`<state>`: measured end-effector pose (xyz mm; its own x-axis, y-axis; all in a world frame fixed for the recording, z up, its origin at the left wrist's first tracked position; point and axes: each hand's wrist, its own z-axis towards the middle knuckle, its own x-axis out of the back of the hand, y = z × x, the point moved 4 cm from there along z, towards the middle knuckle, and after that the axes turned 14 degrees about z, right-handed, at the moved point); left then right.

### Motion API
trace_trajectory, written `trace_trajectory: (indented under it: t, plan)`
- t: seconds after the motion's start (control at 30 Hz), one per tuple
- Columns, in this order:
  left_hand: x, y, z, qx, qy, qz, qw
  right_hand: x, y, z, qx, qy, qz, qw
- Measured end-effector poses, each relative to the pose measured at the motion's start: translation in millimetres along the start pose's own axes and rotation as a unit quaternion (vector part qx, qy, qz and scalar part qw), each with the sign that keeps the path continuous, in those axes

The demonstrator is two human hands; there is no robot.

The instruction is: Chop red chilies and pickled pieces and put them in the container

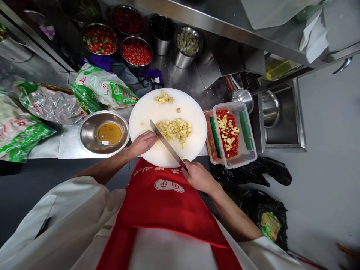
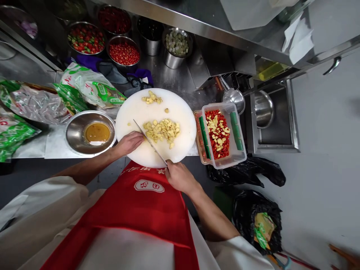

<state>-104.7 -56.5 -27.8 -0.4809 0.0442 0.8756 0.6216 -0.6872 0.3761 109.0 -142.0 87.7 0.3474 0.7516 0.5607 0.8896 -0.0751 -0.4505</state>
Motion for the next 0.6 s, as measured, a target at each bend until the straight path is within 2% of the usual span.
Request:
trace_trajectory:
  t: [0.1,0.2,0.27,0.47,0.6]
  plan:
    - [0.2,0,0,0.003,0.001,0.000,1.000,-7,-2,13,-0.031,-0.006,-0.003,0.999]
    - [4.3,1,2,-0.003,0.002,0.006,1.000,-7,-7,26,-0.029,0.006,-0.008,1.000]
    - [7.2,2,4,-0.011,-0.006,0.011,1.000,-3,-7,21,-0.018,0.009,-0.006,1.000]
    - [5.6,-1,0,-0.016,-0.020,-0.002,1.000,6,-1,-18,0.001,0.003,-0.007,1.000]
    - [1.4,-2,-3,-0.017,-0.025,-0.001,1.000,-2,-5,-2,-0.013,-0.002,-0.011,1.000]
